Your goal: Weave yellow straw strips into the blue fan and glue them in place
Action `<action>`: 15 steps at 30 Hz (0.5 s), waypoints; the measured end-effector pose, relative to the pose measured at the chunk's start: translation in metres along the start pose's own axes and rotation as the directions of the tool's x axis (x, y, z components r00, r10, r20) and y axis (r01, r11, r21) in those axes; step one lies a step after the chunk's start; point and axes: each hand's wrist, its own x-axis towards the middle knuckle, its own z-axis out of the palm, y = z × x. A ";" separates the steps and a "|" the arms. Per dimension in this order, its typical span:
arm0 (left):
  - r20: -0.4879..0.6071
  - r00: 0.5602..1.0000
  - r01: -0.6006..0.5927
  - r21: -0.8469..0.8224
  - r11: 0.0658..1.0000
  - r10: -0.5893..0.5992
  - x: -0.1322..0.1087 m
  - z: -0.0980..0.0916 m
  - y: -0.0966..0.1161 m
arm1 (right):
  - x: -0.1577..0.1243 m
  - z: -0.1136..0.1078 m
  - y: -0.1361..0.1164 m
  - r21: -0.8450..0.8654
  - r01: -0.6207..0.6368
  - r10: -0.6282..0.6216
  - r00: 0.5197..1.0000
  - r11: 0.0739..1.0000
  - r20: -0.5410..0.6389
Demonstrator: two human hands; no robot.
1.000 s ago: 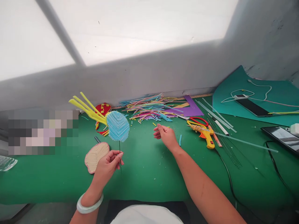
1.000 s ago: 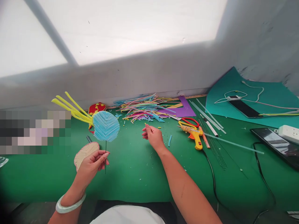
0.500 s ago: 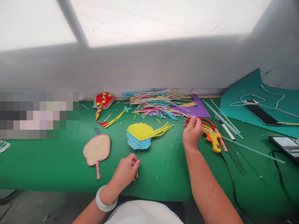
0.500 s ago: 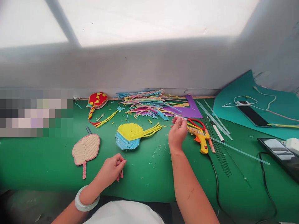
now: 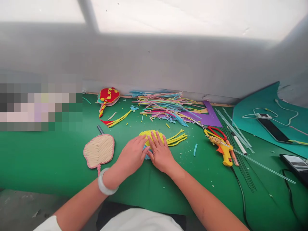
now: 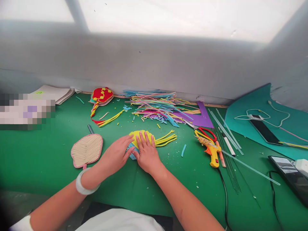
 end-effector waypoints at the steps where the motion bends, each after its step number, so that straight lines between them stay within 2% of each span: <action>1: 0.032 0.998 -0.061 0.051 0.997 0.059 0.009 0.004 -0.008 | 0.000 0.001 0.000 -0.011 -0.002 0.002 0.999 1.000 0.040; 3: 0.124 0.986 -0.122 0.120 0.985 0.107 0.022 0.016 -0.024 | 0.001 0.003 0.002 -0.021 -0.005 0.007 0.995 1.000 0.097; 5: 0.201 0.975 -0.127 0.138 0.982 0.097 0.028 0.029 -0.036 | 0.001 0.004 0.004 -0.023 -0.006 0.009 0.994 1.000 0.109; 9: 0.229 0.969 -0.121 0.126 0.985 0.090 0.025 0.044 -0.049 | 0.000 0.008 0.007 -0.041 0.001 0.003 0.995 0.999 0.097; 15: 0.237 0.968 -0.106 0.102 0.989 0.080 0.022 0.045 -0.049 | 0.000 0.010 0.009 -0.052 0.019 -0.014 0.996 0.998 0.083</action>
